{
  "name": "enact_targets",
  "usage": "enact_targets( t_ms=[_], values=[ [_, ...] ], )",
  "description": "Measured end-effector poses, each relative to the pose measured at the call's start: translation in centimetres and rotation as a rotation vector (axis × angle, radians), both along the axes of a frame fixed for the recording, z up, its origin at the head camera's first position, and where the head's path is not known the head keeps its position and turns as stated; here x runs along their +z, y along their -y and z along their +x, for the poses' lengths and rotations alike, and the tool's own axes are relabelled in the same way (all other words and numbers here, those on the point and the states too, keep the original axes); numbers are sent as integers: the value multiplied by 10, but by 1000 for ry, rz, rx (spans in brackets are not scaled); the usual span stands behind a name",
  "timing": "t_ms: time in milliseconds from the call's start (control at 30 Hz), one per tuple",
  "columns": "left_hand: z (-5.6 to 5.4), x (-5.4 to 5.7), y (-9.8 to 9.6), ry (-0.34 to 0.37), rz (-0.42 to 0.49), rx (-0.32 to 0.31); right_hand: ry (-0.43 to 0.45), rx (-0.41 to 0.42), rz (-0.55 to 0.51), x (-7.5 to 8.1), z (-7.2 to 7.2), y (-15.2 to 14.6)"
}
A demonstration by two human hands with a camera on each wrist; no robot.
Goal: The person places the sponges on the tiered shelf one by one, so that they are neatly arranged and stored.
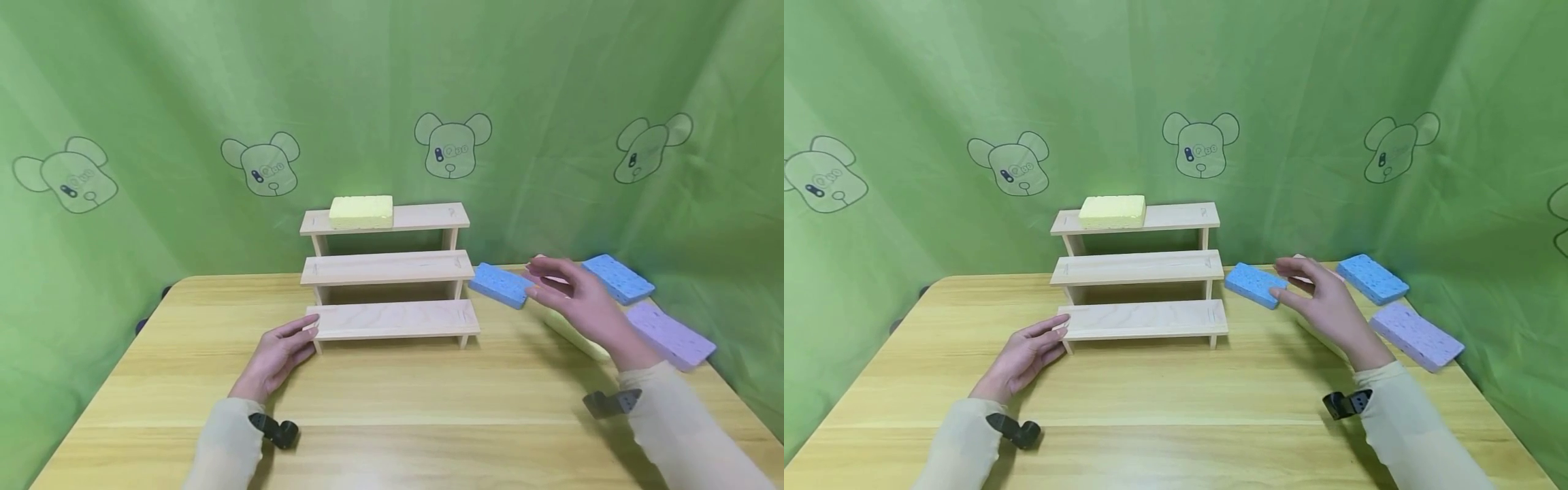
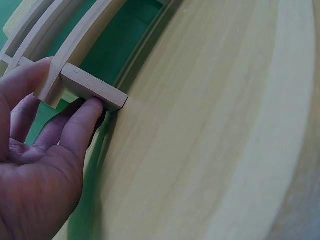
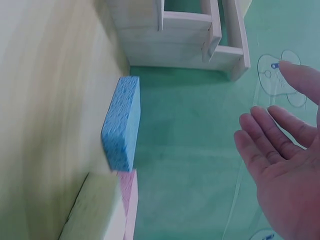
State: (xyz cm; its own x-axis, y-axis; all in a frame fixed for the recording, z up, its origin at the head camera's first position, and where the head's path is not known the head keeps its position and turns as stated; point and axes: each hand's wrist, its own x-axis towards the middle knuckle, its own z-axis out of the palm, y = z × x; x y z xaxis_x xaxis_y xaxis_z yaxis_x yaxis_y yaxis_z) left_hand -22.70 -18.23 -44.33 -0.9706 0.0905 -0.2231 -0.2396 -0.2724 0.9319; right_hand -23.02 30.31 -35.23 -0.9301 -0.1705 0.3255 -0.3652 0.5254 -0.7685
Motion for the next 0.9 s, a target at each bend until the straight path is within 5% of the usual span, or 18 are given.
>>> enact_targets(
  t_ms=[533,900],
  values=[
    [0,-1,1,-1,9,2,-24,-107,135,-22,33,-46],
    [0,0,1,3,-9,-4,93,-175,245,-34,52,-76]
  ],
)
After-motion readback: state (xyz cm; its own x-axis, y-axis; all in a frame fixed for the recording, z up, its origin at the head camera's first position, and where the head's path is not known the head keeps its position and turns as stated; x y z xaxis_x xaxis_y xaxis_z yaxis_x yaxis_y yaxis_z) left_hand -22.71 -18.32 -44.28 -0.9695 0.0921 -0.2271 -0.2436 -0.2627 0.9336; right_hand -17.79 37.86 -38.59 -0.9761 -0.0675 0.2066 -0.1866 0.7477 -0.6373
